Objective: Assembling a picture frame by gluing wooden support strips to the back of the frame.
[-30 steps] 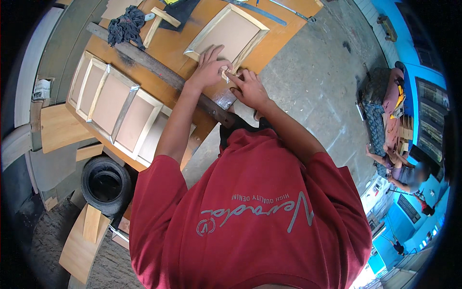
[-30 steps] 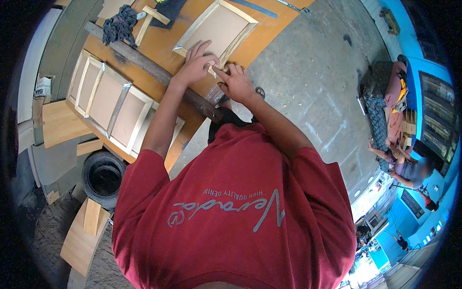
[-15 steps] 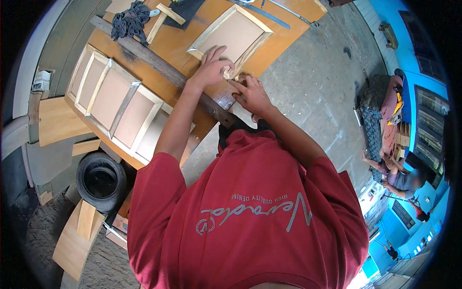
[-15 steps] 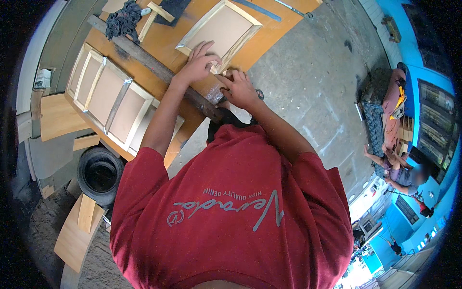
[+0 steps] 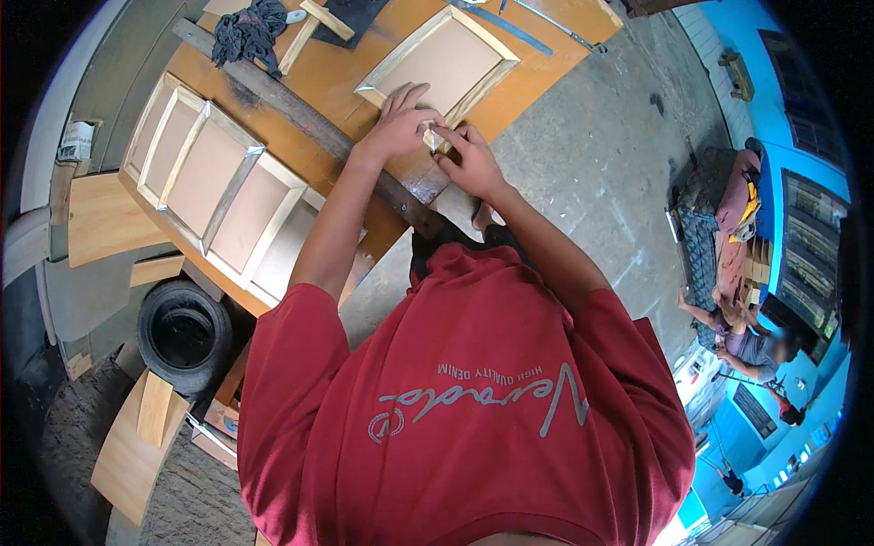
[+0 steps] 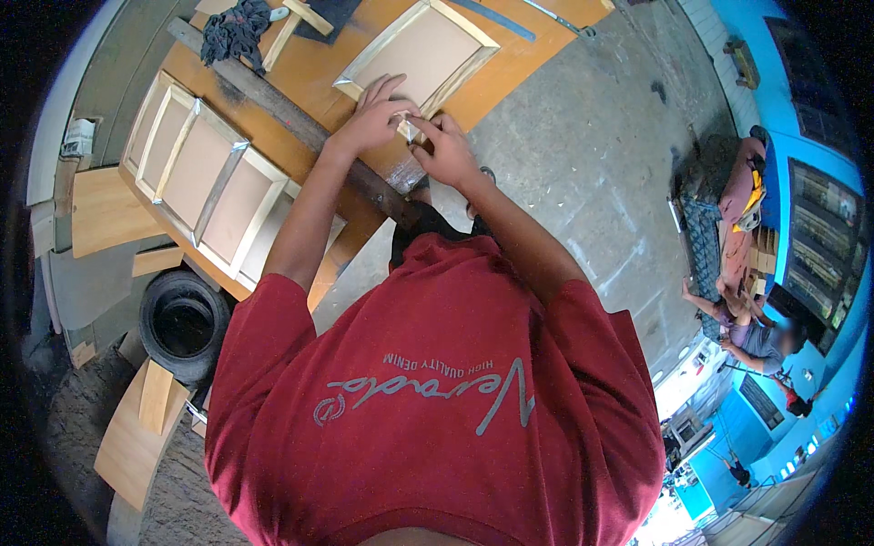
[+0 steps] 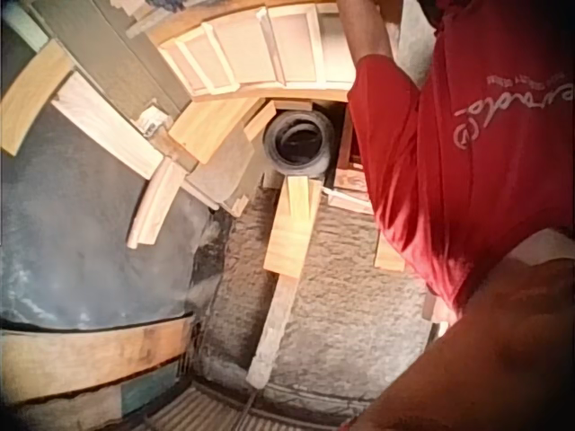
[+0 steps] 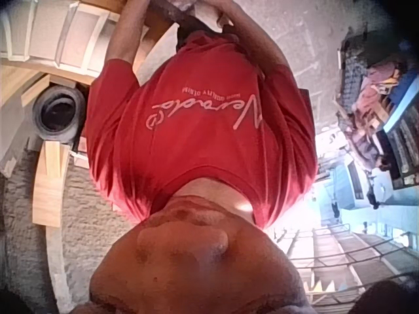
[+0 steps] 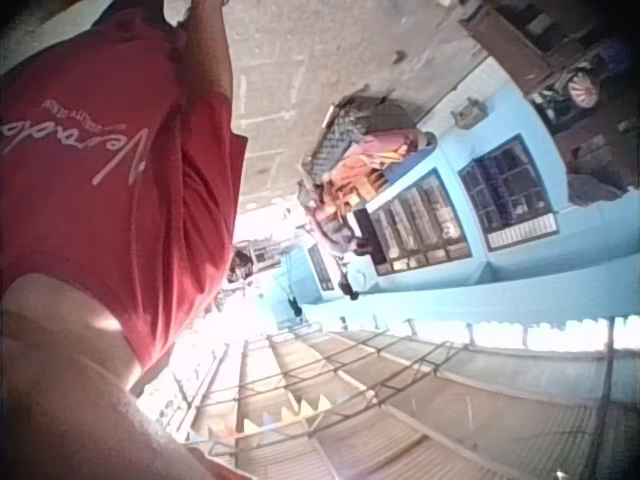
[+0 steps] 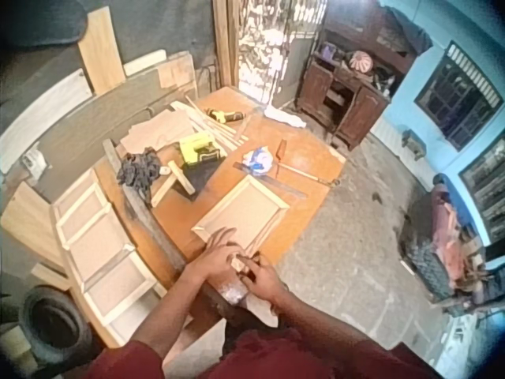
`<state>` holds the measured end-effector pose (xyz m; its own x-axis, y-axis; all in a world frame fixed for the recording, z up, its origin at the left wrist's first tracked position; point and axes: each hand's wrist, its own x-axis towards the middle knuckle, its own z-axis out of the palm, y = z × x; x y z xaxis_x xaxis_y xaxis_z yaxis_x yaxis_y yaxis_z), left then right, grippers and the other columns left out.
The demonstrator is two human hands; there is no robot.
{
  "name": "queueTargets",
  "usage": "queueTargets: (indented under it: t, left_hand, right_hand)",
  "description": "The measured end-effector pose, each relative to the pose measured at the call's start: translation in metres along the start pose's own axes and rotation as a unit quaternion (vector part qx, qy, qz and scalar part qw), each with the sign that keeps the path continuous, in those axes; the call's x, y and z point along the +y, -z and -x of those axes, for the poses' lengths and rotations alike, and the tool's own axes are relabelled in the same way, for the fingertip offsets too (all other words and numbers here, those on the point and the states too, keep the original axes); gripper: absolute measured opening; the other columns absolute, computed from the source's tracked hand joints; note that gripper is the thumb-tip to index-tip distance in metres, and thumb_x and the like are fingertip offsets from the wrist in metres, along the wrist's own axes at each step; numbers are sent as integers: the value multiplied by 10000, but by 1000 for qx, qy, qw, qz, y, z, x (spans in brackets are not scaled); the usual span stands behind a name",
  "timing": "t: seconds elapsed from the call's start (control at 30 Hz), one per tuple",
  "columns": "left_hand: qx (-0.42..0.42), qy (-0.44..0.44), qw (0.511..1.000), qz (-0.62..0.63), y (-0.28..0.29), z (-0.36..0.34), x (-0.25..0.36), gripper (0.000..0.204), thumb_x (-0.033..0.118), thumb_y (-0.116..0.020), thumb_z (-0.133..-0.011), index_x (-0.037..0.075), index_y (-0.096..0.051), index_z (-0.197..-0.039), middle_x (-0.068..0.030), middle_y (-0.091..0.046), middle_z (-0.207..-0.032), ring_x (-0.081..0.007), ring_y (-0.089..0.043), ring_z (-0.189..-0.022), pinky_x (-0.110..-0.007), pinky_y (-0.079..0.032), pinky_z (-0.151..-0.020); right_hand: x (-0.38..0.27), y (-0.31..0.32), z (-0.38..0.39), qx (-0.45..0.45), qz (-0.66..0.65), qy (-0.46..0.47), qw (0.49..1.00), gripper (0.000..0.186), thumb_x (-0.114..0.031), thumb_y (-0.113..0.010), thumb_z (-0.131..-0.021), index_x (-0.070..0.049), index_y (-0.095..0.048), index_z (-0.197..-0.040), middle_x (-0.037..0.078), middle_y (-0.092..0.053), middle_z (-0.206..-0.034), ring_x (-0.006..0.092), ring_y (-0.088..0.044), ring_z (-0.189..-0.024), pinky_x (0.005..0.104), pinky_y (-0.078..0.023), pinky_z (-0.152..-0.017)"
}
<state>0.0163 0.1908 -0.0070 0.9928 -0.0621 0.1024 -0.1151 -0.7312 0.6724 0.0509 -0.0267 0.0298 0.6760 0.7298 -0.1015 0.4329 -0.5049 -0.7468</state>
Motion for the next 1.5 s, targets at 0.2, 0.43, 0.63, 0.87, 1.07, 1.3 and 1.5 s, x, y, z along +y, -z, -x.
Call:
queueTargets:
  t: [0.2,0.43,0.63,0.87,1.07,1.3,1.5]
  left_hand:
    - [2,7,1000,9,0,-2,3,266,94,-694,-847,256,-772,-1044,-178,-437,-1596,-425,-303,-1514,-523,-228,-1247]
    - [-6,16,1000,16,1,-1,2,342,29,-701,-806,275,-763,-1034,-167,-413,-1618,-419,-294,-1522,-516,-221,-1250]
    - [-15,19,1000,8,1,-1,1,362,16,-696,-802,278,-762,-1043,-158,-404,-1624,-409,-288,-1527,-504,-212,-1257]
    - [-33,35,999,1,5,-1,8,411,-49,-655,-841,253,-758,-1100,-136,-360,-1657,-400,-268,-1540,-492,-240,-1255]
    - [-16,12,1000,10,0,0,0,325,62,-685,-828,290,-766,-1046,-160,-425,-1608,-412,-306,-1514,-515,-222,-1250]
    - [-8,18,1000,9,0,-2,1,334,47,-690,-822,283,-773,-1043,-156,-432,-1606,-402,-309,-1514,-503,-220,-1248]
    - [-13,21,1000,11,2,-1,3,366,24,-687,-816,289,-777,-1052,-148,-424,-1615,-392,-310,-1517,-491,-228,-1247]
  right_hand:
    - [3,-2,-1,17,50,25,998,581,-191,-746,-860,-192,-625,-1429,168,-572,-1104,363,-597,-1053,465,-507,-932]
    - [0,1,3,-7,114,54,992,597,-188,-700,-885,-186,-588,-1471,165,-568,-1119,357,-578,-1090,470,-492,-963]
    - [0,3,11,-12,138,80,987,610,-165,-689,-885,-188,-575,-1484,168,-567,-1135,358,-570,-1096,467,-483,-990]
    - [7,4,28,-48,53,66,995,573,-167,-706,-889,-184,-596,-1452,154,-587,-1157,358,-620,-1072,459,-527,-938]
    - [0,5,9,-10,3,20,1000,558,-164,-713,-889,-190,-607,-1436,161,-598,-1147,365,-644,-1045,464,-539,-919]
    - [3,7,6,-18,61,20,998,581,-160,-711,-883,-200,-600,-1452,147,-595,-1140,353,-641,-1044,460,-540,-917]
    - [20,7,27,-68,2,105,992,491,-118,-711,-892,-171,-654,-1377,140,-587,-1147,329,-640,-1044,420,-546,-914]
